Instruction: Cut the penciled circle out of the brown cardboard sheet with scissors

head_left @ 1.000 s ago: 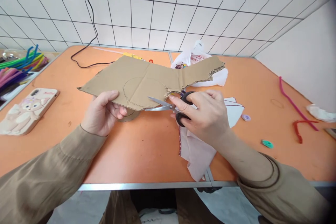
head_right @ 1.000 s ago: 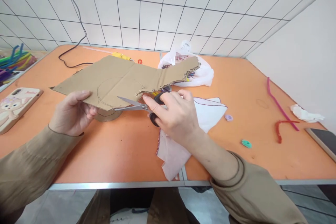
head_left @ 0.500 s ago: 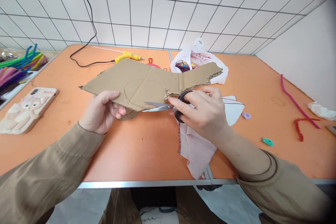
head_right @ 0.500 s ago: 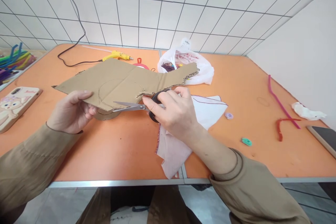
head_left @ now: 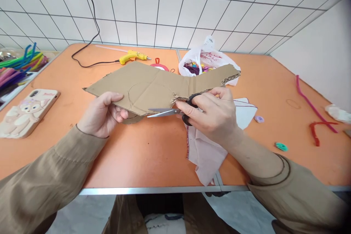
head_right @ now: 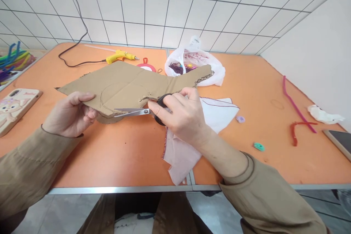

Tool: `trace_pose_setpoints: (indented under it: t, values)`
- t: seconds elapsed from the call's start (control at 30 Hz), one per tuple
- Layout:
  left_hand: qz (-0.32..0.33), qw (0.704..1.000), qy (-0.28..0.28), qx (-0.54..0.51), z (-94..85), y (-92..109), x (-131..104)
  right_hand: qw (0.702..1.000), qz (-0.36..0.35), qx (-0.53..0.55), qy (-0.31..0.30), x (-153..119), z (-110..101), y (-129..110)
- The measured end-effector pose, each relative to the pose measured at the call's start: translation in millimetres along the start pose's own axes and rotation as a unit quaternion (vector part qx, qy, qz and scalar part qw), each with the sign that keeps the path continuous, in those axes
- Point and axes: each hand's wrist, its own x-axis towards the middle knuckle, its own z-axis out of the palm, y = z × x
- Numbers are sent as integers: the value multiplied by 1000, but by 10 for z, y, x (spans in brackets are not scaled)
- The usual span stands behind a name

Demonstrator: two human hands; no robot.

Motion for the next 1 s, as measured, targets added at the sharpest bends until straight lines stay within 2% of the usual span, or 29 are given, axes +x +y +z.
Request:
trace_pose_setpoints:
  t: [0.17,0.6,0.73,1.0]
  values:
    - [-3,1000,-2,22,-14,4,3,999,-23,-9,39,-1,17,24]
    - [-8,998,28,60,-10,34,-20,996,-52,-11,77,18,39,71]
    - [-4,998,28,62,-1,40,-30,998,-43,-5,52,7,56,85]
    - [-1,999,4,44,-11,29,-23,995,-66,-15,78,35,45,88]
